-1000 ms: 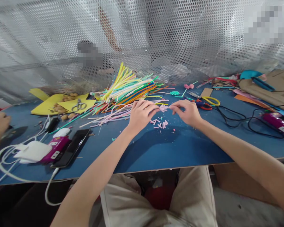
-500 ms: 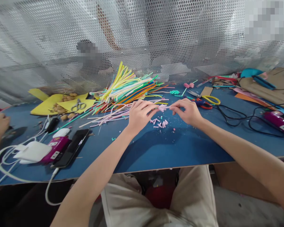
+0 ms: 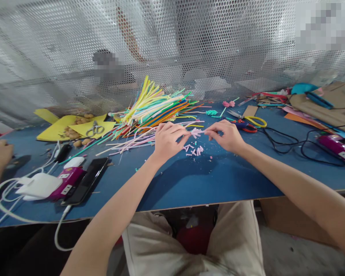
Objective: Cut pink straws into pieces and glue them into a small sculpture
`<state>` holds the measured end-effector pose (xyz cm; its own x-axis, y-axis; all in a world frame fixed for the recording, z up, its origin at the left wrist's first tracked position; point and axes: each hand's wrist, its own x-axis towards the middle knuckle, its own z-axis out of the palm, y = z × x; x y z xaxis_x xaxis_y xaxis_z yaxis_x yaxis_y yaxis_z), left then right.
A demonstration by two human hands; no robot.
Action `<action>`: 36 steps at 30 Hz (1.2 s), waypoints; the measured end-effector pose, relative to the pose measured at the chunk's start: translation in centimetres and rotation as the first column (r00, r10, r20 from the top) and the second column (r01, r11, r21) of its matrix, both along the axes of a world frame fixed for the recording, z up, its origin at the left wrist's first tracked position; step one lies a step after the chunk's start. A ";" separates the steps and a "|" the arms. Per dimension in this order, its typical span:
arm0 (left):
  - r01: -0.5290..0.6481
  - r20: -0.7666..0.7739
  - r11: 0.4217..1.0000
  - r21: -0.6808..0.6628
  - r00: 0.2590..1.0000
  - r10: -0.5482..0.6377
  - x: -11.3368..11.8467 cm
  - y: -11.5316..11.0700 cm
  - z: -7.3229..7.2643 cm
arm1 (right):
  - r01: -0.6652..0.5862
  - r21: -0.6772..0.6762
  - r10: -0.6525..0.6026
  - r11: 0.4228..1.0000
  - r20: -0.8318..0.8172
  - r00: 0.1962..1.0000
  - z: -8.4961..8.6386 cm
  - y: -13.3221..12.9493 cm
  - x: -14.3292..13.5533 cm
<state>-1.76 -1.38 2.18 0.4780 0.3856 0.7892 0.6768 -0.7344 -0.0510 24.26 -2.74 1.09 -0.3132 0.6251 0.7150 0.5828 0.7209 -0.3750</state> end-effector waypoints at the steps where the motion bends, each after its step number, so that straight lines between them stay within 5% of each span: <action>1: -0.001 -0.005 1.000 0.000 1.000 0.001 0.0 -0.1 0.1 | -0.002 0.002 0.002 1.000 0.002 1.000 0.0 0.0 0.0; 18: 0.032 -0.076 0.999 -0.004 0.997 -0.033 -0.2 -0.4 1.0 | -0.057 0.043 0.054 0.997 0.066 0.996 1.0 0.2 1.0; 36: -0.030 -0.029 0.999 0.013 0.999 0.030 -2.8 1.7 1.4 | 0.081 -0.069 -0.082 0.994 -0.010 0.997 1.6 2.2 5.2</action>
<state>-4.57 0.33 3.58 0.4894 0.3901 0.7799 0.6966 -0.7129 -0.0805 29.49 -0.56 2.68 -0.2505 0.6960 0.6729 0.6331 0.6436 -0.4301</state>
